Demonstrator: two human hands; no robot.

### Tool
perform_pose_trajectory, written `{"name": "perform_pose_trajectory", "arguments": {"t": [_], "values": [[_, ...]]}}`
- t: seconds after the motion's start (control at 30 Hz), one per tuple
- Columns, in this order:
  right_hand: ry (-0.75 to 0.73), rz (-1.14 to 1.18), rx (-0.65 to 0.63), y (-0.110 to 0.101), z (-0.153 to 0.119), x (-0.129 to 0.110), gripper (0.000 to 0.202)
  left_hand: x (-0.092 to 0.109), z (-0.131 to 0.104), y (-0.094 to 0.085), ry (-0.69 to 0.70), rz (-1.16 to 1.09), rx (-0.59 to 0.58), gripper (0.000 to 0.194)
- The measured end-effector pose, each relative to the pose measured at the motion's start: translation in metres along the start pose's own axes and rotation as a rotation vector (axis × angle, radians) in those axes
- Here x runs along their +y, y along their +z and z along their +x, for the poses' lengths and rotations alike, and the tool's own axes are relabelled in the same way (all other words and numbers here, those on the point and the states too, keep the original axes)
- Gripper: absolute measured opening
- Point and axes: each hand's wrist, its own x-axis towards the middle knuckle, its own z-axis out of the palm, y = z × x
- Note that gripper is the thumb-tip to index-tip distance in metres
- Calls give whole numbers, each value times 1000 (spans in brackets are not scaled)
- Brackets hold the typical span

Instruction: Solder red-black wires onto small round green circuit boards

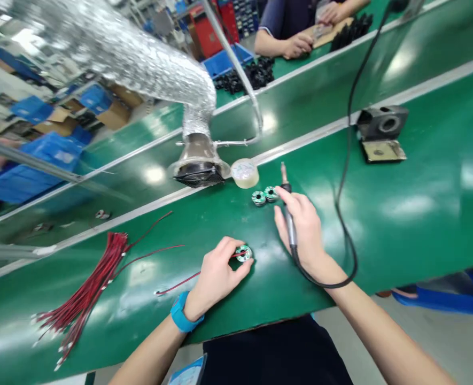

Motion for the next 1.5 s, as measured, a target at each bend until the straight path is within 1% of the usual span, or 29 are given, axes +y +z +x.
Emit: {"name": "perform_pose_trajectory", "arguments": {"t": [0.03,0.07,0.13,0.2,0.23,0.27,0.33,0.4,0.47,0.53,0.6,0.67,0.7,0.77,0.8,0.87,0.97,1.03,1.1,1.17,1.27,1.37,1.5], "values": [[-8,-25,-24,3,4,6,46,-4,2,-5,-20,0,-14,26],[-15,-45,-36,7,7,12,50,-11,6,-11,-53,-7,0,22],[-36,-67,-61,16,10,25,54,-33,21,-28,-171,-31,89,19],[-68,-55,-78,25,10,36,55,-65,46,-53,-351,-52,213,21],[-86,-45,-79,28,9,40,56,-83,62,-68,-456,-57,273,23],[-106,-39,-82,31,9,44,56,-103,78,-83,-530,-42,330,25],[-147,-45,-86,35,8,51,58,-141,112,-112,-629,-2,425,27],[-192,-58,-99,37,9,54,60,-173,141,-132,-722,25,487,30],[-233,-46,-89,39,11,55,60,-197,163,-142,-792,31,508,32],[-242,-19,-73,40,13,54,59,-213,176,-143,-830,22,490,32],[-227,3,-77,40,15,52,59,-223,178,-141,-834,11,453,34],[-201,10,-96,40,16,51,58,-231,170,-144,-812,8,423,37],[-190,9,-99,41,17,51,57,-234,161,-148,-792,12,414,38],[-180,6,-108,43,18,53,57,-238,138,-158,-737,26,396,36],[-182,6,-114,45,19,55,57,-240,123,-164,-703,31,378,33],[-190,9,-128,48,21,59,57,-241,92,-172,-633,27,306,23],[-181,33,-125,51,22,63,54,-239,50,-172,-552,18,160,13],[-164,48,-109,51,23,64,52,-236,32,-165,-518,43,106,9],[-140,44,-89,50,22,63,50,-230,23,-158,-485,100,88,4],[-123,29,-59,48,20,59,48,-221,20,-152,-445,174,75,8],[-139,36,-25,40,8,49,48,-201,17,-147,-388,284,39,12],[-124,63,-37,29,-13,28,49,-177,5,-148,-375,401,-8,14],[-44,121,-114,15,-51,-10,49,-141,-18,-161,-391,570,-60,16]]}}
